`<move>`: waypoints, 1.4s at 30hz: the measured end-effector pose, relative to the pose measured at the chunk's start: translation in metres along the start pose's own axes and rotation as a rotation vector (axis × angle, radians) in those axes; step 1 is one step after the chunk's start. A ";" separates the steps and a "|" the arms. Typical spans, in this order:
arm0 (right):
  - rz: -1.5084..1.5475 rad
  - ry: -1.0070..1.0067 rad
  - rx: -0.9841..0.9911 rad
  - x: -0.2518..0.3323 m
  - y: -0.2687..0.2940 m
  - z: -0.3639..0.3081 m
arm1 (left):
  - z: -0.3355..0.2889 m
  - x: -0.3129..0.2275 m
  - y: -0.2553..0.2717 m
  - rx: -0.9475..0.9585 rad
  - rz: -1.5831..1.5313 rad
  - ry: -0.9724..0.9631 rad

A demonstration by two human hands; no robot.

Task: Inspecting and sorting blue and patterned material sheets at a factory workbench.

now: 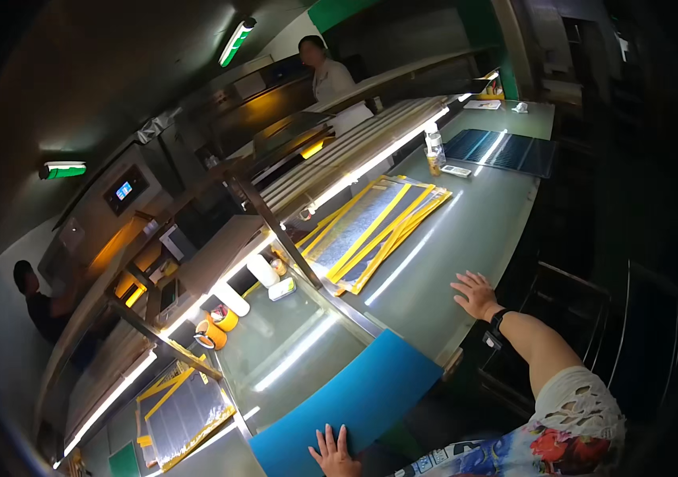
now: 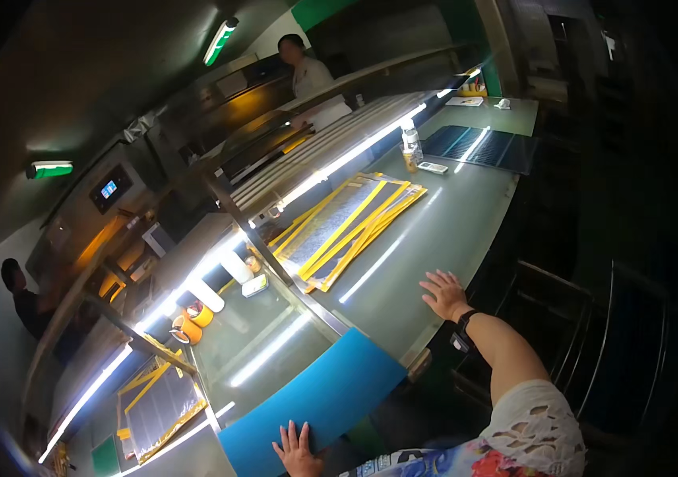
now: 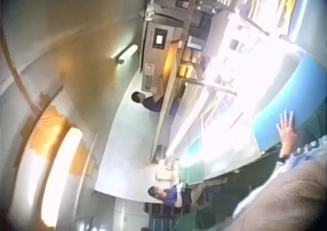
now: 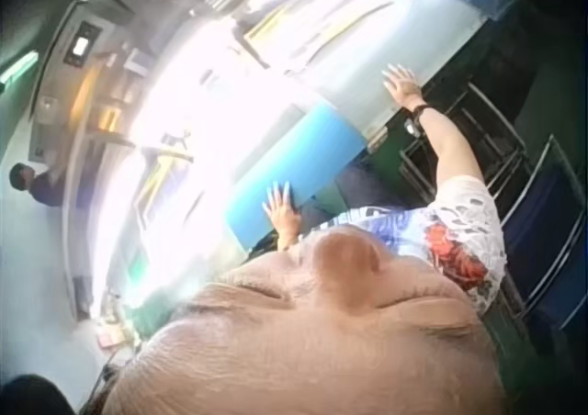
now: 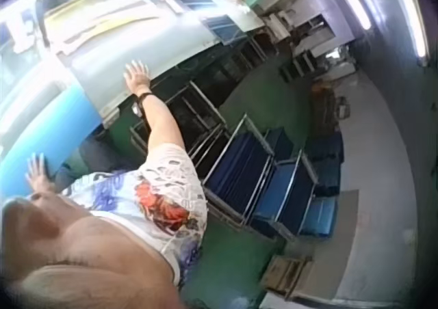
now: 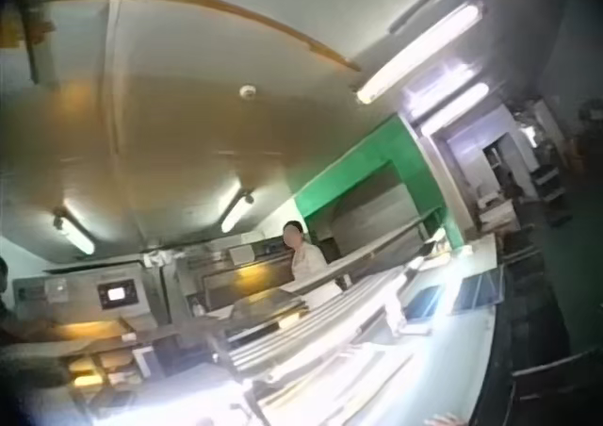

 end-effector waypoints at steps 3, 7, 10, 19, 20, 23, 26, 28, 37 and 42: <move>-0.009 -0.002 -0.005 0.000 0.002 -0.001 | -0.001 -0.005 -0.001 0.023 0.054 -0.056; -0.013 0.002 -0.006 0.004 0.002 0.001 | 0.000 -0.004 0.005 0.042 0.047 -0.035; -0.018 0.004 -0.003 0.004 0.001 0.001 | -0.001 -0.005 0.005 0.028 0.035 -0.038; 0.150 -0.041 0.238 -0.034 -0.030 0.049 | 0.001 -0.005 0.000 0.036 0.013 -0.041; 0.314 -0.157 0.450 -0.049 -0.047 0.065 | 0.002 -0.006 0.000 0.036 0.006 -0.049; 0.701 -0.325 0.315 -0.027 0.004 0.136 | 0.002 -0.002 -0.001 0.015 0.016 -0.043; 1.085 -0.349 0.201 0.030 0.044 0.193 | 0.001 0.001 0.006 0.034 0.013 -0.015; 1.209 -0.369 0.165 0.037 0.053 0.226 | 0.003 -0.001 0.004 0.025 0.016 -0.035; 1.481 -0.557 0.143 0.092 0.007 0.321 | 0.000 -0.008 0.015 0.015 0.001 -0.028; 1.764 -0.517 0.081 0.117 -0.019 0.365 | -0.007 0.007 0.002 -0.046 -0.361 -0.045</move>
Point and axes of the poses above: each hand's wrist, its own z-axis towards the middle knuckle, its own y-axis out of the back of the hand, x = y × z, the point moved 10 cm from there along z, towards the middle knuckle, and after that the axes turned 5 degrees about -z, right-handed, at the moved point
